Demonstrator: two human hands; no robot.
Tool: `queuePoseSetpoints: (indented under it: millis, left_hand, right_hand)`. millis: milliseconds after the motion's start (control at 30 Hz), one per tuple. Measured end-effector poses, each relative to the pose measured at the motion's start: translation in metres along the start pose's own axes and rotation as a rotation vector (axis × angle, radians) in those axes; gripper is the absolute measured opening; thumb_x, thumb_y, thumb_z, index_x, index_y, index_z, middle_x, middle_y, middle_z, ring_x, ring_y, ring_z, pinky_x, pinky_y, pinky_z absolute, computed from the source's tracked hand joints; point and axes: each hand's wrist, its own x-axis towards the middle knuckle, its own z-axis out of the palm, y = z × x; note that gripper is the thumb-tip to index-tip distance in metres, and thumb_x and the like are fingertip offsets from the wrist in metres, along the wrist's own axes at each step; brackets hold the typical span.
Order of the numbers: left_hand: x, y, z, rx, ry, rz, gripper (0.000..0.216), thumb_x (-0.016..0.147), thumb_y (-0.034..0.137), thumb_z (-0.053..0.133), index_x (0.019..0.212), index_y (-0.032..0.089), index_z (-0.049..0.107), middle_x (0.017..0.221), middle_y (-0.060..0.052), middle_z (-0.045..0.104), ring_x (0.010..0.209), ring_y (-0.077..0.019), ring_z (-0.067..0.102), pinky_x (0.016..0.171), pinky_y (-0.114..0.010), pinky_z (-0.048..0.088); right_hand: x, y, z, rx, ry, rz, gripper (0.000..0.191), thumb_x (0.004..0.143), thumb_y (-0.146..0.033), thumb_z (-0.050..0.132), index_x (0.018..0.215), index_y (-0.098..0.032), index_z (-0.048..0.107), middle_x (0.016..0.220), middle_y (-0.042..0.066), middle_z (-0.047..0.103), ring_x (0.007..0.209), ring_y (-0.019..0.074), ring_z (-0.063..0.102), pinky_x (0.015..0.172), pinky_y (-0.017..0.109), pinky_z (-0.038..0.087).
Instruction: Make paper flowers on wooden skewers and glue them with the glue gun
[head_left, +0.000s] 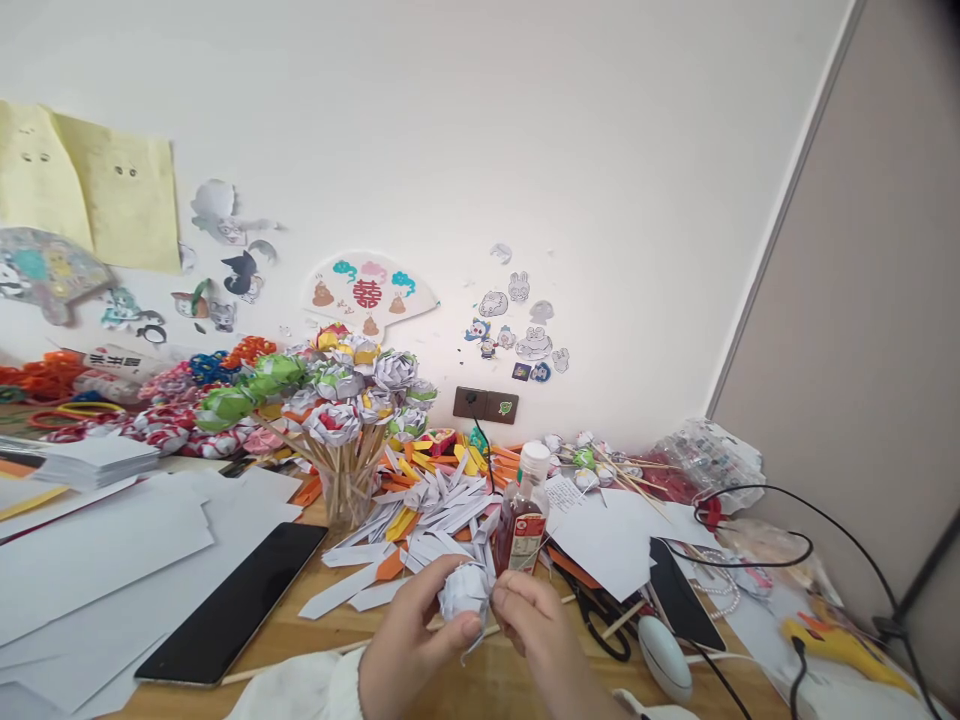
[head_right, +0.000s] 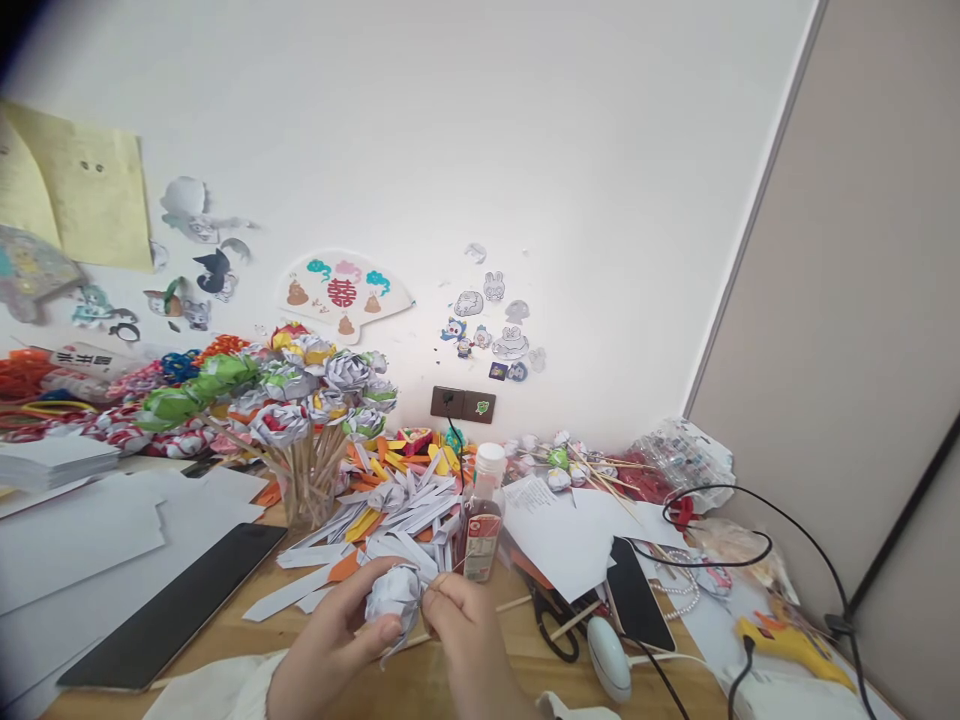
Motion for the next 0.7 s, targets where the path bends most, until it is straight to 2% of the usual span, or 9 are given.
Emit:
queuePoseSetpoints:
  millis: [133, 267, 333, 467, 567, 633, 700]
  left_hand:
    - [-0.003, -0.003, -0.004, 0.159, 0.033, 0.147, 0.038, 0.070, 0.040, 0.067, 0.102, 0.021, 0.060, 0.100, -0.009, 0.068, 0.095, -0.0267, 0.062, 0.083, -0.032, 0.049]
    - [-0.004, -0.003, -0.007, 0.283, -0.014, 0.409, 0.040, 0.072, 0.035, 0.068, 0.110, 0.026, 0.057, 0.104, -0.009, 0.066, 0.097, -0.0254, 0.062, 0.084, -0.031, 0.050]
    - [-0.006, -0.004, -0.005, 0.354, -0.016, 0.524, 0.038, 0.078, 0.031, 0.063, 0.115, 0.028, 0.055, 0.110, -0.010, 0.064, 0.100, -0.0248, 0.060, 0.085, -0.032, 0.049]
    - [-0.012, -0.007, 0.001, 0.535, 0.098, 0.667, 0.038, 0.088, 0.012, 0.045, 0.115, 0.035, 0.057, 0.115, -0.008, 0.064, 0.104, -0.0223, 0.055, 0.089, -0.037, 0.043]
    - [-0.015, -0.004, 0.002, 0.561, 0.083, 0.667, 0.039, 0.090, 0.010, 0.041, 0.110, 0.037, 0.060, 0.114, -0.006, 0.066, 0.106, -0.0220, 0.052, 0.092, -0.039, 0.040]
    - [-0.015, 0.000, 0.000, 0.434, 0.036, 0.607, 0.031, 0.086, 0.029, 0.053, 0.116, 0.035, 0.056, 0.124, -0.008, 0.059, 0.112, -0.0262, 0.048, 0.095, -0.042, 0.037]
    - [-0.012, 0.005, -0.001, 0.199, 0.033, 0.422, 0.054, 0.077, 0.052, 0.057, 0.126, 0.033, 0.046, 0.132, -0.010, 0.050, 0.115, -0.0298, 0.046, 0.095, -0.043, 0.038]
  right_hand:
    - [0.000, -0.003, 0.001, 0.154, 0.001, 0.105, 0.027, 0.061, -0.039, 0.053, 0.050, -0.020, 0.038, 0.046, -0.009, 0.029, 0.042, 0.0057, 0.019, 0.042, 0.023, 0.012]
    - [0.000, -0.005, 0.001, 0.226, 0.022, 0.151, 0.028, 0.059, -0.039, 0.055, 0.050, -0.020, 0.038, 0.045, -0.009, 0.030, 0.040, 0.0044, 0.018, 0.040, 0.022, 0.009]
    - [0.000, -0.005, 0.001, 0.226, 0.010, 0.172, 0.028, 0.059, -0.040, 0.056, 0.050, -0.020, 0.037, 0.045, -0.009, 0.029, 0.040, 0.0043, 0.017, 0.040, 0.022, 0.008]
    - [0.002, -0.005, 0.000, 0.169, -0.002, 0.145, 0.030, 0.061, -0.040, 0.055, 0.050, -0.021, 0.035, 0.045, -0.009, 0.027, 0.041, 0.0055, 0.019, 0.040, 0.022, 0.010]
    - [0.002, -0.004, -0.002, 0.105, -0.012, 0.040, 0.029, 0.066, -0.039, 0.054, 0.053, -0.020, 0.037, 0.050, -0.007, 0.028, 0.046, 0.0073, 0.024, 0.042, 0.022, 0.017]
    - [0.002, -0.003, -0.005, 0.011, 0.008, -0.084, 0.028, 0.071, -0.038, 0.050, 0.055, -0.020, 0.037, 0.054, -0.006, 0.031, 0.051, 0.0091, 0.030, 0.046, 0.022, 0.023]
    - [0.001, -0.002, -0.010, -0.141, 0.047, -0.226, 0.029, 0.079, -0.036, 0.045, 0.057, -0.020, 0.036, 0.057, -0.004, 0.034, 0.055, 0.0107, 0.034, 0.051, 0.023, 0.027]
